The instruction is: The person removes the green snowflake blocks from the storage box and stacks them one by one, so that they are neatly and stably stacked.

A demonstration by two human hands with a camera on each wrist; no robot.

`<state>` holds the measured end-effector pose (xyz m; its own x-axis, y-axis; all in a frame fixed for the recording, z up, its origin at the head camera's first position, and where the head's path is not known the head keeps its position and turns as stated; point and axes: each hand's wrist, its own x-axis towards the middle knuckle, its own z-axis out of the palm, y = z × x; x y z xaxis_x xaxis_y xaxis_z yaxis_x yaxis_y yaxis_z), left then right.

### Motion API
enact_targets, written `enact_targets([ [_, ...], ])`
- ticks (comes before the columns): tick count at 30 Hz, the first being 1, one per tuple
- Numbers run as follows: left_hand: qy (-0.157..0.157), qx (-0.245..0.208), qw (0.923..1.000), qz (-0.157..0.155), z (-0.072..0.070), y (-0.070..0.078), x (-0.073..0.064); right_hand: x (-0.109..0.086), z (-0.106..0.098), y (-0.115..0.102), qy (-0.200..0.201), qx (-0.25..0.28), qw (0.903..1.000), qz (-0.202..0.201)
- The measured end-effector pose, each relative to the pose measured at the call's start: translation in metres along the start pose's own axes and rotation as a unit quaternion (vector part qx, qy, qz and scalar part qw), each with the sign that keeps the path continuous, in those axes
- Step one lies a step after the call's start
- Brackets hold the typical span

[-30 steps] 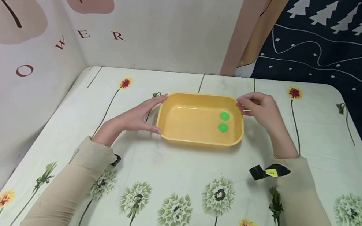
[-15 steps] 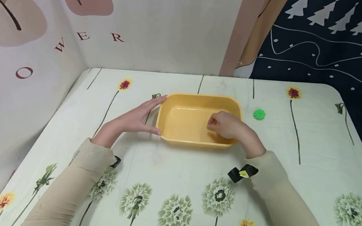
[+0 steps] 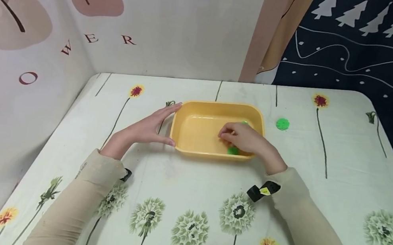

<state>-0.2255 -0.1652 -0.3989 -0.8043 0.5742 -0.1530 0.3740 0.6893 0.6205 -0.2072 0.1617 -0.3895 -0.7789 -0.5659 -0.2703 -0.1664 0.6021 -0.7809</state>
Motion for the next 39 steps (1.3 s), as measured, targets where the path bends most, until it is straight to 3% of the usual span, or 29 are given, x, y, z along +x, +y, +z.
enact_targets([
  [2, 0.0, 0.001, 1.0, 0.001, 0.0, 0.0, 0.0, -0.001, -0.003, -0.001, -0.005, -0.012, 0.9998, 0.017],
  [9, -0.002, 0.001, 1.0, 0.001, 0.001, 0.0, 0.0, 0.0, -0.007, 0.008, -0.12, 0.024, 0.9925, 0.004],
  [17, -0.004, 0.002, 1.0, 0.0, 0.0, 0.0, 0.0, 0.002, -0.009, 0.015, -0.158, 0.089, 0.9834, 0.004],
  [22, -0.004, 0.003, 1.0, 0.0, 0.0, 0.0, 0.0, 0.001, -0.012, 0.015, -0.177, 0.117, 0.9769, -0.026],
  [31, -0.004, 0.003, 1.0, -0.001, 0.0, 0.0, 0.0, 0.0, -0.013, 0.018, -0.188, 0.162, 0.9672, -0.054],
  [35, -0.003, 0.003, 1.0, -0.001, 0.0, 0.0, 0.001, 0.0, -0.014, 0.019, -0.173, 0.156, 0.9703, -0.067],
  [39, -0.002, 0.004, 1.0, 0.0, 0.0, 0.0, 0.0, -0.004, -0.019, 0.017, -0.131, 0.146, 0.9782, -0.067],
])
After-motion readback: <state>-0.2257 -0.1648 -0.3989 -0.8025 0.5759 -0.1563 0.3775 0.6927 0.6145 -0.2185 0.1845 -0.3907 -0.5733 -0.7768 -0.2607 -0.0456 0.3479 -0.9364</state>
